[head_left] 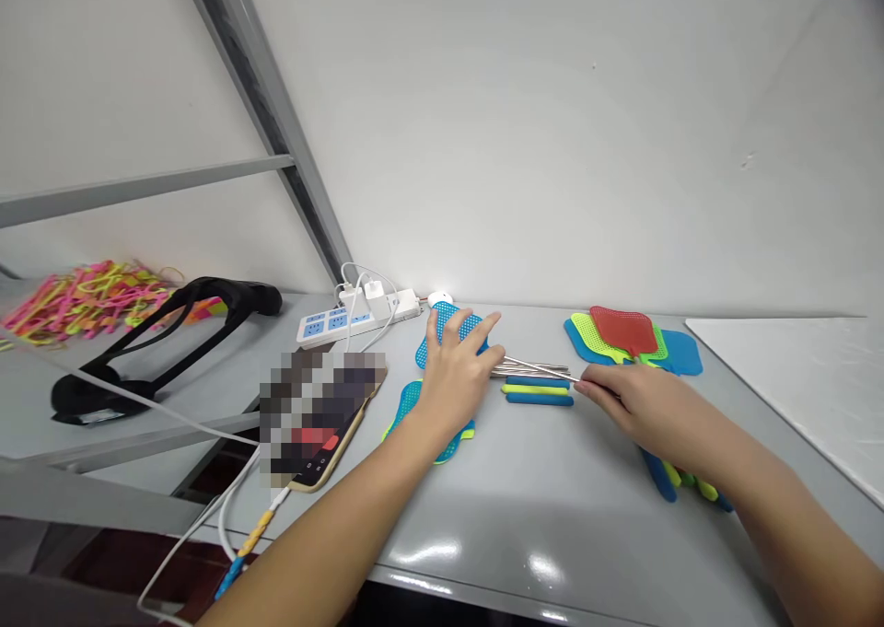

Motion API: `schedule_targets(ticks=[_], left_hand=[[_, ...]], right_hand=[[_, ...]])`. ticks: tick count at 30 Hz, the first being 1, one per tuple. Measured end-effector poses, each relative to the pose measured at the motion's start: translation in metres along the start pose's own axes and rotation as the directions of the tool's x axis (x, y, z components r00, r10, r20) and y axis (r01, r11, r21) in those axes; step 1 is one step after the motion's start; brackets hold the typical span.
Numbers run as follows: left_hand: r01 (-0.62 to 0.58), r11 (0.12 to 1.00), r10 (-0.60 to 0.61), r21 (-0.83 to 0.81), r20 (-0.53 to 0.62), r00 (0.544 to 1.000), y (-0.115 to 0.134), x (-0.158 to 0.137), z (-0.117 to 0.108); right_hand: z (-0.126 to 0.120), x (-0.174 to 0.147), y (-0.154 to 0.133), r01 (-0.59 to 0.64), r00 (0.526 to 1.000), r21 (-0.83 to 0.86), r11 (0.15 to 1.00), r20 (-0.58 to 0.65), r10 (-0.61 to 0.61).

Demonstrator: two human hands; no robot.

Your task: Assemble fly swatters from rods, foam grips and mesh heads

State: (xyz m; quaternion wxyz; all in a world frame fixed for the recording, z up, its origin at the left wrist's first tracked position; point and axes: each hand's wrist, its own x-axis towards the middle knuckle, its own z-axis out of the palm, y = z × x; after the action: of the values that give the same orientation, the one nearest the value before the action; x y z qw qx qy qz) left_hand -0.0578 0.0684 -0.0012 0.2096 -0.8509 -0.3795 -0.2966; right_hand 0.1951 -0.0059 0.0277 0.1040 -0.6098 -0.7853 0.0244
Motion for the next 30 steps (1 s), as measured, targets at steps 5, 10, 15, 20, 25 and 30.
schedule_targets(ticks=[5,10,15,20,25,30], left_hand=[[-0.096,0.995,0.096,-0.004,-0.051,0.994,0.029,-0.001,0.002],[-0.265,0.962,0.268,-0.072,0.033,0.963,0.045,-0.003,0.001],[-0.277,0.959,0.279,-0.051,0.035,0.960,0.027,0.001,0.000],[-0.270,0.963,0.270,-0.014,0.008,0.963,0.021,0.009,-0.004],[-0.261,0.965,0.261,0.006,0.000,0.965,0.019,0.013,-0.008],[-0.242,0.968,0.241,0.068,0.021,0.970,-0.002,0.021,-0.016]], right_hand=[[0.016,0.002,-0.015,0.074,0.987,-0.126,0.989,-0.134,-0.090],[0.025,0.000,-0.033,0.209,0.934,-0.203,0.956,-0.249,-0.257],[0.013,0.001,-0.024,0.238,0.938,-0.122,0.964,-0.228,-0.261],[0.000,0.000,-0.002,0.233,0.964,0.004,0.972,-0.136,-0.230],[-0.009,-0.003,0.012,0.224,0.969,0.061,0.973,-0.115,-0.217],[-0.020,-0.006,0.042,0.160,0.979,0.102,0.982,-0.141,-0.145]])
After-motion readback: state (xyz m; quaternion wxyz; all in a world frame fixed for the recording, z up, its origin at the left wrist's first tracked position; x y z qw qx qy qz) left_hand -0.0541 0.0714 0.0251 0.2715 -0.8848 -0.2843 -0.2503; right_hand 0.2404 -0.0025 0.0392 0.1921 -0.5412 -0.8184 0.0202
